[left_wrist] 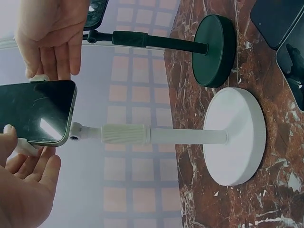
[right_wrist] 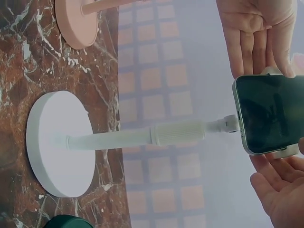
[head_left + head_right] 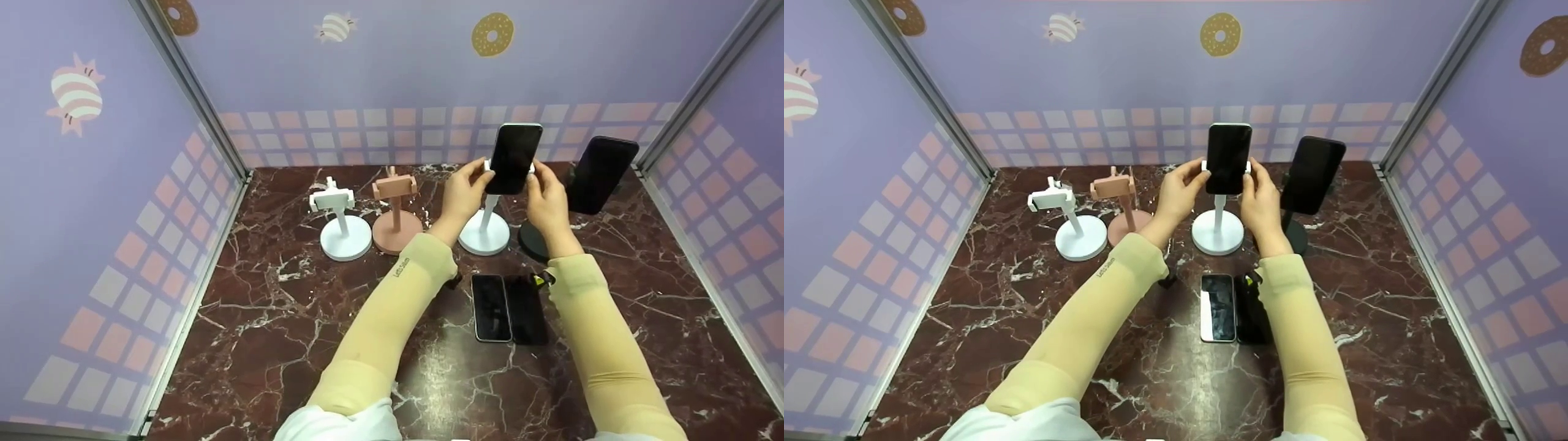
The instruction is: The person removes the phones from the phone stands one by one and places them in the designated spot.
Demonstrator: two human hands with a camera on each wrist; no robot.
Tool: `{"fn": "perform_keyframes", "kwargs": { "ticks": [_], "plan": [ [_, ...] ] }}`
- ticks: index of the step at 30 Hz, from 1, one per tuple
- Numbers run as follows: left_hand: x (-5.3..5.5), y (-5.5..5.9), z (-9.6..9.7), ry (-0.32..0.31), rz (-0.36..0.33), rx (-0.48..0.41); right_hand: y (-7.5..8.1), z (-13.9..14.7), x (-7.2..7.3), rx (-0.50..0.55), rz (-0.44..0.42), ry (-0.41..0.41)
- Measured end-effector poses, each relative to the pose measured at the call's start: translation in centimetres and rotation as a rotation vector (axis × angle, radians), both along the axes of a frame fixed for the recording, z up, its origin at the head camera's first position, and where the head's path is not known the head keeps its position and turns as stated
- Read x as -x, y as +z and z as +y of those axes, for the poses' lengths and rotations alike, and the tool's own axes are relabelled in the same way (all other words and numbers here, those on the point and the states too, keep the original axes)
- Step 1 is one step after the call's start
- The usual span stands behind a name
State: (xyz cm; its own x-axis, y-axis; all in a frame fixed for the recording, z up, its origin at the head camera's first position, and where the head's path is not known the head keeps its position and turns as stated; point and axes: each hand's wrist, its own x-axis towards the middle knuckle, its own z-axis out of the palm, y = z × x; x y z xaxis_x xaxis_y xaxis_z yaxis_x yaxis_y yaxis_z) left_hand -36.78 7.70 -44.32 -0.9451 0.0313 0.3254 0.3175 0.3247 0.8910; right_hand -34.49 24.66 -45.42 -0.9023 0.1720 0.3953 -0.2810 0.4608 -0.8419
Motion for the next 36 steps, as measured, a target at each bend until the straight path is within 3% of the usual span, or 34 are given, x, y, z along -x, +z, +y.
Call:
{"fn": "perform_keyframes", "kwargs": {
  "ticks": [4, 10, 15, 25, 36],
  "plan": [
    [0.1, 0.1, -0.1, 0.003, 0.011, 0.027, -0.1, -0.1, 0.2, 0.015, -0.006, -0.015],
    [0.1, 0.0, -0.2, -0.034, 0.031, -0.014, -0.2, -0.2, 0.2, 0.063, -0.004, -0.035],
    [-0.1, -0.4, -0.2, -0.023, 0.040, -0.031, -0.5, -0.2, 0.3, 0.092, -0.002, -0.024],
    [-0.5, -1.1, -0.3, -0.002, 0.106, -0.080, -1.1, -0.7, 0.5, 0.190, 0.094, 0.011],
    [-1.7, 0.0, -1.7, -0.068, 0.123, -0.175, 0.0, -1.7, -0.7, 0.233, 0.152, 0.043]
  ]
}}
